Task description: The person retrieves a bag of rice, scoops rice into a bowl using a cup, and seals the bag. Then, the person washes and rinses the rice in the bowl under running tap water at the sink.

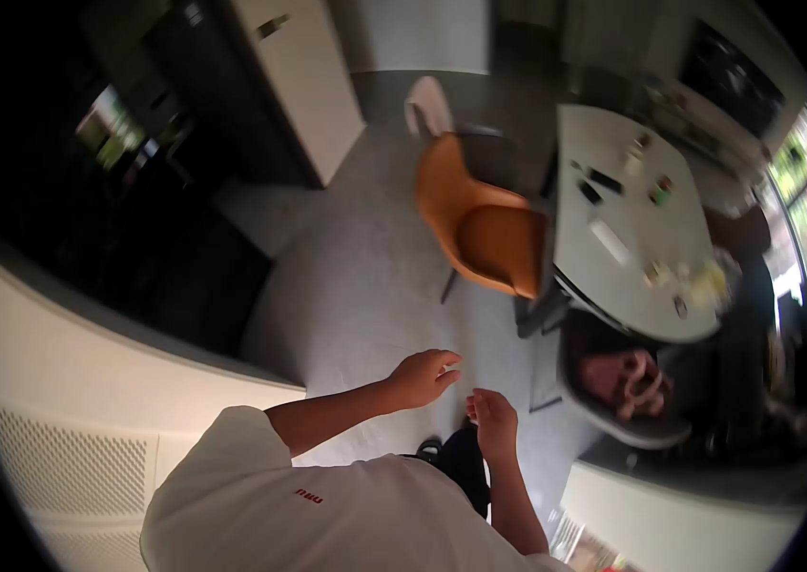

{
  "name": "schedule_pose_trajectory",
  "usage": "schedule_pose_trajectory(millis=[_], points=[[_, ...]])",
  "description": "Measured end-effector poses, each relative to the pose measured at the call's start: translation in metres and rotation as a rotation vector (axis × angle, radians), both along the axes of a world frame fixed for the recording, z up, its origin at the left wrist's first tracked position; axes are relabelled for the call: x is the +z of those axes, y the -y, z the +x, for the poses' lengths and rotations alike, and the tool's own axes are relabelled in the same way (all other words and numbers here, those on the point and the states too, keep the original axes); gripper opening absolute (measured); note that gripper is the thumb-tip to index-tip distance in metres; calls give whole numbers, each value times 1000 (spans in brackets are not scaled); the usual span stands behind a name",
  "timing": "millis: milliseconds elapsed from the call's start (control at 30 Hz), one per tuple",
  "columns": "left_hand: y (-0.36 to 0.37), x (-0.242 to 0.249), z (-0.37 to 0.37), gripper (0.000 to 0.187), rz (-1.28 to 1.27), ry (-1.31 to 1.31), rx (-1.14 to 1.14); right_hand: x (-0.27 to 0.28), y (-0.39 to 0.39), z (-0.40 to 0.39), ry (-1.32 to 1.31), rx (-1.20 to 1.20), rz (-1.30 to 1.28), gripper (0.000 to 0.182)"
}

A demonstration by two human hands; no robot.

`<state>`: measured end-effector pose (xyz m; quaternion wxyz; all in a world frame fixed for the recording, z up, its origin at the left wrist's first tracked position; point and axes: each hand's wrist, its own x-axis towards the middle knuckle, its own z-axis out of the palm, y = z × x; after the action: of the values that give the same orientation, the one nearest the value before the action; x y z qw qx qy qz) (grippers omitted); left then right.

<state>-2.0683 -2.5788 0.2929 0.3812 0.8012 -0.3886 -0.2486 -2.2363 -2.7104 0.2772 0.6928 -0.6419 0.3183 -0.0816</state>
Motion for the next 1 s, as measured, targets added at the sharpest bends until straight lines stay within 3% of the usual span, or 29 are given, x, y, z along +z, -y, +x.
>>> schedule_pose_trajectory(millis=[133,267,367,500,567,633,867,1000], points=[[-97,-13,151,39,31,-118,259,-4,-58,180,1,274,-2,24],[-149,-28,321,38,28,-134,500,-17,-91,413,49,519,-39,23],[-208,-57,376,37,58,-104,667,-60,-142,505,118,684,-62,23],[-239,4,556,37,53,-113,865,-5,-170,736,214,866,8,21],[-235,-6,577,37,40,-150,938,-3,-168,776,235,955,-2,21],[-269,-27,654,38,-15,-164,985,-18,-202,864,246,1036,-62,23],[-373,-112,973,37,-105,-132,1030,-77,-280,1172,148,1097,-200,25],[-475,-72,1159,37,-161,-106,1061,-53,-362,1347,69,1016,-123,23]])
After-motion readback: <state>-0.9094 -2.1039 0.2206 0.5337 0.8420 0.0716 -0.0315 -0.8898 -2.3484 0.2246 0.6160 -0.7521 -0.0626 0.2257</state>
